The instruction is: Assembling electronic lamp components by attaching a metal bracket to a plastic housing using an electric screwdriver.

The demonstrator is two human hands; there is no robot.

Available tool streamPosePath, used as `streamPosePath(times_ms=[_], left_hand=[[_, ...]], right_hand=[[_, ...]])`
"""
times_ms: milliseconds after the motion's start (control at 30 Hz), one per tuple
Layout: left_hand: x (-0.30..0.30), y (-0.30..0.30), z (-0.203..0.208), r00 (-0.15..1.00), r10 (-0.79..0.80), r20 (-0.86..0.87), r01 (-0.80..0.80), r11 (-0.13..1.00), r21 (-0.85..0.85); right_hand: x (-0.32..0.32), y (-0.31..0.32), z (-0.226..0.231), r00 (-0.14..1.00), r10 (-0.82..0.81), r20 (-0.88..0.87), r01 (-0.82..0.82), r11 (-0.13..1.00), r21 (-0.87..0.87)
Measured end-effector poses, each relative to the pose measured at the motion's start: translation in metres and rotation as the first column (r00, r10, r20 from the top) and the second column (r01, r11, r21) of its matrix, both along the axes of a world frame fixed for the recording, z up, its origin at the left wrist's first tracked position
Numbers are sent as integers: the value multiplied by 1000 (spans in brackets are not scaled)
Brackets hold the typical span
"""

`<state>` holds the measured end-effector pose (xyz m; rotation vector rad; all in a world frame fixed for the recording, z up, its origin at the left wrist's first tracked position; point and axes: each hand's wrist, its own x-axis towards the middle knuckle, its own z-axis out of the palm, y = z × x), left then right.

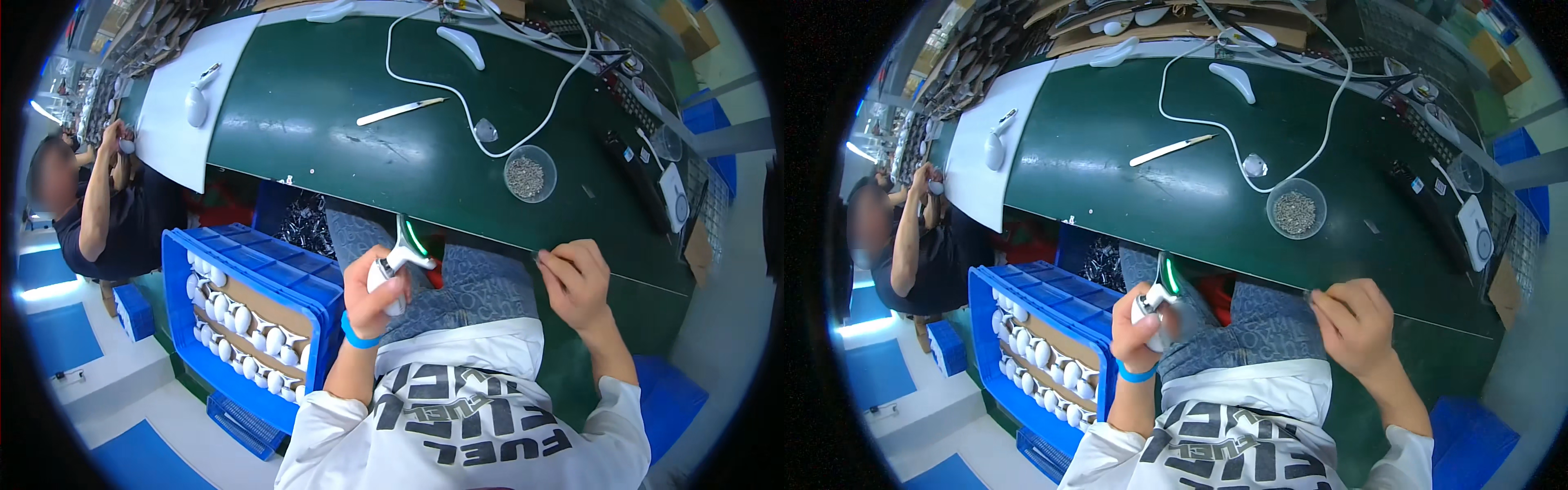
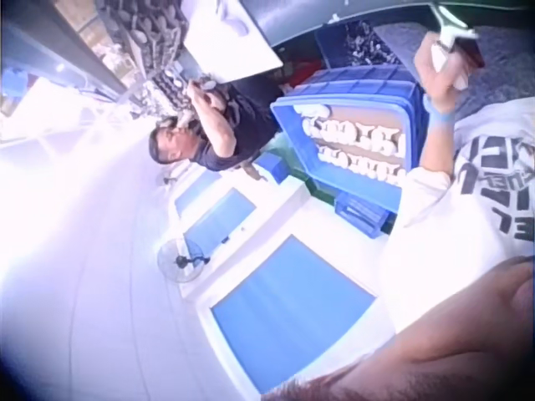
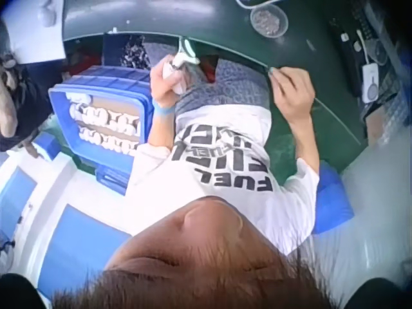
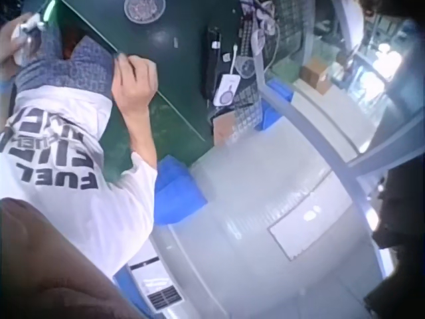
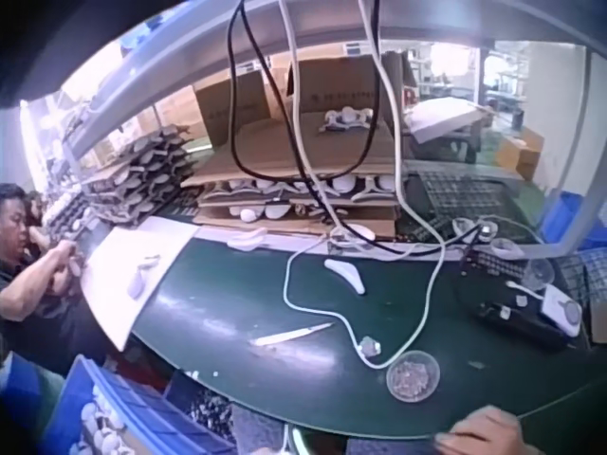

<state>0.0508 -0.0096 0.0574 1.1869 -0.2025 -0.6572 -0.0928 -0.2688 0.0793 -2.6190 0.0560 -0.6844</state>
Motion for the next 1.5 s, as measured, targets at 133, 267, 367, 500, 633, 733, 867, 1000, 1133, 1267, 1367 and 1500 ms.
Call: streamPosePath(times_ms=[133,267,367,500,633,733,867,1000,1133,1267,1367,1500], left_hand=[[-3,-2,7,807,-112,580,-152,910,387],[-4,-11,16,646,-173,744,-224,888,401],[-3,-12,18,570,-201,797,-241,886,396],[-5,-9,20,509,-236,828,-264,872,411],[-6,-9,23,511,-245,824,-285,856,431],[-6,-9,22,488,-250,836,-307,847,433],[-6,-7,30,460,-272,845,-325,835,445],[-4,-1,39,466,-305,830,-257,851,457],[-9,0,39,630,-248,736,-258,827,499],[-15,1,40,748,-192,635,-266,790,553],[-18,2,36,797,-173,579,-245,782,572],[-19,2,24,841,-153,520,-222,778,587]], right_hand=[[5,27,15,993,16,-117,54,818,573],[21,46,28,977,120,-179,78,575,814],[25,45,26,960,200,-196,10,675,738],[30,46,26,961,202,-189,-23,741,671],[33,48,28,964,203,-171,-65,805,590],[36,53,26,973,204,-111,-142,902,409],[38,54,22,953,277,-121,-234,929,285],[41,51,19,899,371,-235,-167,783,599],[42,63,18,917,376,-132,-367,926,84],[44,76,15,922,375,-95,-385,869,-310],[47,81,10,935,351,-59,-325,776,-540],[50,81,10,937,324,-134,-348,810,-472]])
